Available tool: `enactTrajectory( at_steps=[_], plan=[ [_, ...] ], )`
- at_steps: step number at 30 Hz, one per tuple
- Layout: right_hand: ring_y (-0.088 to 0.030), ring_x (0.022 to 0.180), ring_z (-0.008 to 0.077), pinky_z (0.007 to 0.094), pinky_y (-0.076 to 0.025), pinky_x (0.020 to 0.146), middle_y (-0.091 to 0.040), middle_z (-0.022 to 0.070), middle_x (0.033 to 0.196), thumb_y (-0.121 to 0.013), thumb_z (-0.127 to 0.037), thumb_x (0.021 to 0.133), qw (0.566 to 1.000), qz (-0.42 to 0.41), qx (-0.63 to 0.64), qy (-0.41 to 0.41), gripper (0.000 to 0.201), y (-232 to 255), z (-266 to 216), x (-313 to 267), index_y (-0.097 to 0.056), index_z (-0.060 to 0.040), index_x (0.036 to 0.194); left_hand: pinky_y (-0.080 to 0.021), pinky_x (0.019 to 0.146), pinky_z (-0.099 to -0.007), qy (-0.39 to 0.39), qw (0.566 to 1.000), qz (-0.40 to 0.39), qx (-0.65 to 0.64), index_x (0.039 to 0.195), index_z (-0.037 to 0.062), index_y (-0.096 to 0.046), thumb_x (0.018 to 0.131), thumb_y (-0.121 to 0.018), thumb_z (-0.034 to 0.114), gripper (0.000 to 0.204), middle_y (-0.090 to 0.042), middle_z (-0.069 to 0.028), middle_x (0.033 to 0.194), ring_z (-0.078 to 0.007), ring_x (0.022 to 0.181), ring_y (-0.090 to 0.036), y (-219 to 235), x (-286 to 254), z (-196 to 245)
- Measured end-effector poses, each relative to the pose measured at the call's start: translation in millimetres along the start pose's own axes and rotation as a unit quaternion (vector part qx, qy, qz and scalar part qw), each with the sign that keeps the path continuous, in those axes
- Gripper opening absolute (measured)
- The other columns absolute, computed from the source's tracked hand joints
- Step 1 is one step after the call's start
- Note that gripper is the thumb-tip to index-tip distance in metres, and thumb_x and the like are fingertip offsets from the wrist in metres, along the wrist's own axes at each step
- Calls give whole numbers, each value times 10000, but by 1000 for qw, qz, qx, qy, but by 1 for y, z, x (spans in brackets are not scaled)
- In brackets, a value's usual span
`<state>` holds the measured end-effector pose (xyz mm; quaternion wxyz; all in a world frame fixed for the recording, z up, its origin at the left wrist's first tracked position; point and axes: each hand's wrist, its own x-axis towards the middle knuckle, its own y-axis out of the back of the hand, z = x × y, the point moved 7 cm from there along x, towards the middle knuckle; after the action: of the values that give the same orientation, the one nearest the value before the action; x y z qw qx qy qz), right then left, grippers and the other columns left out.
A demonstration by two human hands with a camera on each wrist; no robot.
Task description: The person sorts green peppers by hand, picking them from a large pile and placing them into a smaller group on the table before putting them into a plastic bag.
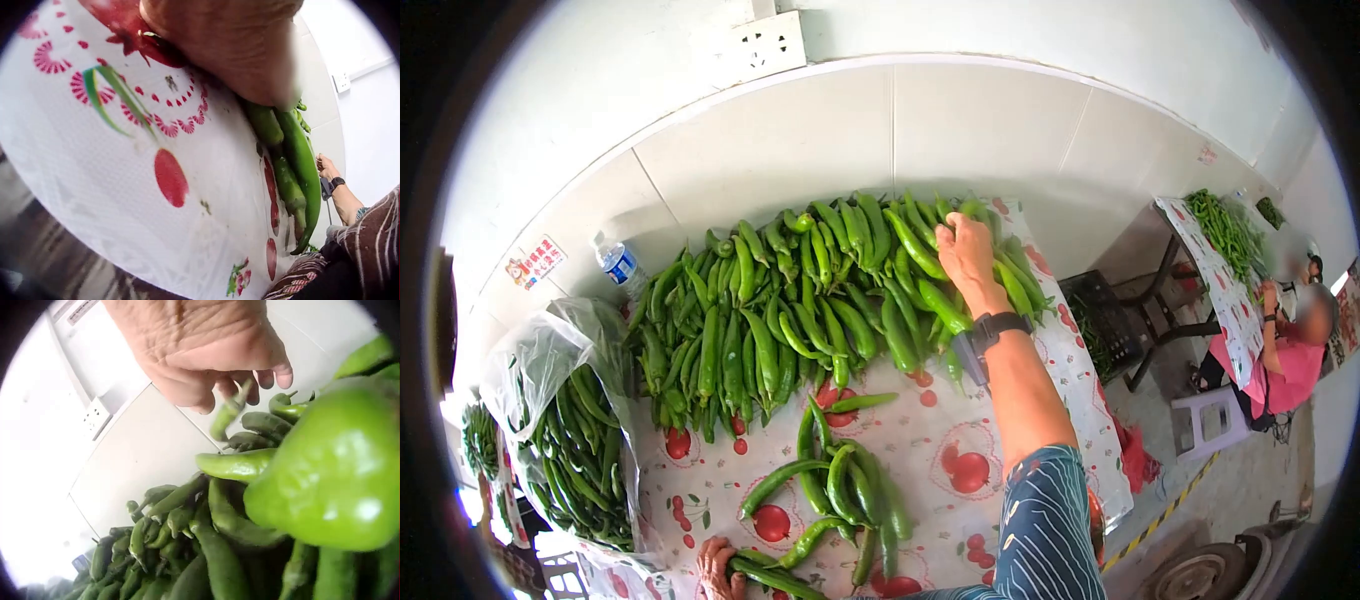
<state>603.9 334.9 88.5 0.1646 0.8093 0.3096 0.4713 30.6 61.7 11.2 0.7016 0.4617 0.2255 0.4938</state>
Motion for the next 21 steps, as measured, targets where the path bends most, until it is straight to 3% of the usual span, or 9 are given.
enactTrajectory(
  at_steps=[4, 9, 12, 13, 16, 18, 21],
  plan=[
    [-616, 891, 391, 444, -487, 790, -667, 198, 894, -655, -113, 812, 1000, 3, 17, 2, 159, 21, 3, -18, -653, -37, 952, -366, 1013, -512, 15, 1000, -7, -4, 1196, 64, -560, 867, -572, 241, 374, -530, -179, 1275, -402, 1206, -471, -1, -1, 0],
    [-652, 918, 306, 369, -497, 826, -687, 143, 949, -643, -110, 825, 997, -18, 11, -76, 185, 68, 5, -42, -655, -51, 1000, -358, 1019, -510, 7, 1000, -13, -12, 1198, 62, -554, 847, -591, 217, 385, -530, -178, 1275, -401, 1207, -470, 1, 2, 2],
    [-653, 915, 309, 366, -497, 823, -686, 144, 955, -624, -108, 837, 986, -32, 44, -159, 189, 93, 9, -61, -655, -57, 1017, -357, 1014, -511, -5, 1000, -5, -18, 1197, 61, -552, 846, -591, 222, 387, -529, -181, 1272, -400, 1204, -469, 3, 3, 2],
    [-660, 874, 255, 341, -505, 782, -687, 136, 919, -616, -120, 851, 990, -30, 23, -137, 188, 102, 5, -67, -657, -60, 1024, -358, 1012, -511, -10, 1000, -2, -21, 1197, 62, -553, 846, -591, 223, 388, -529, -180, 1272, -400, 1204, -469, 2, 3, 1],
    [-651, 842, 195, 310, -505, 737, -684, 115, 918, -621, -159, 872, 960, -167, 123, -189, 221, 111, -16, -99, -643, -58, 1067, -355, 1012, -502, -22, 1000, 5, -22, 1203, 66, -553, 838, -585, 212, 394, -527, -173, 1276, -389, 1198, -473, -1, -1, -2],
    [-635, 833, 154, 293, -501, 706, -678, 95, 941, -618, -193, 895, 908, -286, 192, -237, 262, 120, -53, -133, -612, -53, 1117, -353, 1012, -496, -17, 1000, 8, -25, 1206, 68, -553, 836, -578, 200, 394, -527, -170, 1278, -382, 1195, -476, 1, -3, 0],
    [-632, 940, 163, 313, -513, 799, -664, 85, 1045, -615, -191, 911, 864, -386, 237, -219, 305, 119, -79, -198, -579, -52, 1180, -350, 1014, -495, -15, 999, 9, -27, 1212, 74, -554, 822, -581, 161, 401, -524, -166, 1283, -370, 1208, -467, -4, -7, -6]
  ],
)
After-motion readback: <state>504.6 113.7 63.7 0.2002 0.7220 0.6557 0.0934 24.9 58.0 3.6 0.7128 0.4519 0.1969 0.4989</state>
